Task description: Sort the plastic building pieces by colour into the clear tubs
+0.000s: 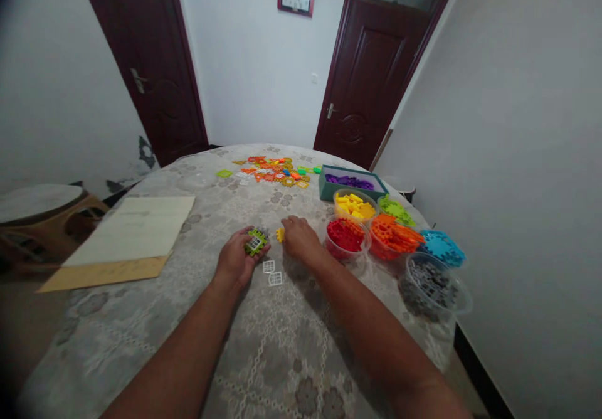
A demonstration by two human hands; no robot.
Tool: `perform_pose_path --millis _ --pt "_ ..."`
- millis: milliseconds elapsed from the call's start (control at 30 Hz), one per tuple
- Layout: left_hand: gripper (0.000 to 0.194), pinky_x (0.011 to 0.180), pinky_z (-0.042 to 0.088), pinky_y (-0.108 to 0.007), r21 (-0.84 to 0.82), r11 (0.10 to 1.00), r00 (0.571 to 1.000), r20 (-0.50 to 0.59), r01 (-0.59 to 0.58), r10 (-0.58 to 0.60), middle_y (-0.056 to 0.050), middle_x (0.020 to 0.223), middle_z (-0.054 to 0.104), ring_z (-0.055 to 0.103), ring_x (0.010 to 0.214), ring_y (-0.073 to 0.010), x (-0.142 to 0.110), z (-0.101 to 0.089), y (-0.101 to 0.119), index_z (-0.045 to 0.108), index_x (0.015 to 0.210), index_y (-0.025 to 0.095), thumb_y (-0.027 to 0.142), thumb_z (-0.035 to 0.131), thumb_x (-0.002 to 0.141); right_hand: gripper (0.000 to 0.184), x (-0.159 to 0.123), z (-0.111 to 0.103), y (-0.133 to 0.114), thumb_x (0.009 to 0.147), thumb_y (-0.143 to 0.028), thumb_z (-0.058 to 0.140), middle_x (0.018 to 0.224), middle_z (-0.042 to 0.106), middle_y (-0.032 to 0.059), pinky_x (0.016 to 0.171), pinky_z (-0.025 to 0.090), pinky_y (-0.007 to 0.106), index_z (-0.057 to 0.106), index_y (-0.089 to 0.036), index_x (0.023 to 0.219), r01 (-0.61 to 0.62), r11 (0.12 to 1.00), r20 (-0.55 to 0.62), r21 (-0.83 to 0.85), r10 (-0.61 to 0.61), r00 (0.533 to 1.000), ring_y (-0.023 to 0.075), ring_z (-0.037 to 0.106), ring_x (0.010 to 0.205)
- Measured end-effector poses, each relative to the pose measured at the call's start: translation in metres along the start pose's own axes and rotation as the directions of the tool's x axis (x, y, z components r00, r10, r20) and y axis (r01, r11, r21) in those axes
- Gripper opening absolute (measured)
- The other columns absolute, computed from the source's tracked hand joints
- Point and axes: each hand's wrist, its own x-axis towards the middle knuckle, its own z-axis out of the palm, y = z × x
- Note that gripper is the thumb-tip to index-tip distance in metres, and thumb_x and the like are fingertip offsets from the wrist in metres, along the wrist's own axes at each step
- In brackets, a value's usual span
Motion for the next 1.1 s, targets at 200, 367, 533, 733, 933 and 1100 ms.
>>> perform_pose_path --millis 200,367,533,733,933,1100 --pt "0.036 0.071 0.067 -0.042 -0.056 0.998 0.999 -0.012 0.038 -0.039 -0.01 0.094 0.067 0.07 0.08 -0.0214 0.002 0.0 0.002 0.065 0.111 0.016 0.01 0.056 0.076 0.051 0.003 0.009 -0.003 0.099 -0.021 0.058 0.14 0.062 0.0227 0.11 0.044 0.04 0.057 -0.012 0.149 -0.107 0.994 0.025 -0.004 0.107 0.994 0.0324 0.057 0.131" --pt "0.034 0.069 0.066 -0.041 -0.039 0.998 0.999 -0.004 0.044 -0.044 -0.011 0.098 0.067 0.07 0.08 -0.0217 -0.001 0.004 0.004 0.064 0.108 0.016 0.009 0.054 0.077 0.032 -0.018 -0.012 -0.009 0.103 -0.021 0.053 0.124 0.07 0.0143 0.094 0.049 0.03 0.072 -0.018 0.128 -0.121 0.991 0.005 0.048 0.121 0.993 0.0242 0.068 0.111" --pt "0.034 0.072 0.067 -0.044 -0.018 0.998 0.998 0.003 0.067 -0.067 -0.011 0.101 0.067 0.07 0.083 -0.0222 -0.001 0.004 0.004 0.065 0.107 0.017 0.008 0.055 0.076 0.021 -0.051 -0.048 -0.005 0.102 -0.022 0.059 0.107 0.076 0.01 0.09 0.049 0.029 0.077 -0.017 0.112 0.022 0.982 -0.128 0.189 0.002 0.992 0.0204 0.069 0.101" --pt "0.031 0.071 0.068 -0.045 0.024 0.997 0.997 0.033 0.067 -0.068 -0.012 0.101 0.068 0.072 0.084 -0.0236 -0.004 0.006 0.002 0.066 0.107 0.014 0.008 0.053 0.079 0.026 -0.057 -0.116 0.076 0.097 -0.016 0.061 0.112 0.079 0.0098 0.093 0.049 0.031 0.076 -0.017 0.118 -0.187 0.98 -0.435 0.062 0.195 0.879 0.0211 0.07 0.1" --pt "0.032 0.07 0.068 -0.045 0.045 0.996 0.989 0.129 0.071 -0.076 -0.013 0.099 0.07 0.073 0.083 -0.0231 -0.007 0.006 0.001 0.067 0.107 0.013 0.007 0.054 0.079 0.032 -0.026 -0.139 0.159 0.1 -0.013 0.053 0.121 0.077 0.0165 0.099 0.046 0.03 0.077 -0.013 0.121 -0.521 0.841 -0.433 -0.146 0.419 0.798 0.0246 0.07 0.112" --pt "0.047 0.077 0.069 -0.049 0.048 0.992 0.972 0.2 0.118 -0.125 -0.014 0.103 0.071 0.074 0.088 -0.0231 -0.006 0.004 -0.001 0.067 0.115 0.012 0.001 0.054 0.072 0.038 -0.027 -0.129 0.171 0.097 -0.007 0.05 0.12 0.076 0.0215 0.096 0.048 0.031 0.075 -0.009 0.125 -0.568 0.809 -0.429 -0.152 0.463 0.775 0.0267 0.071 0.112"
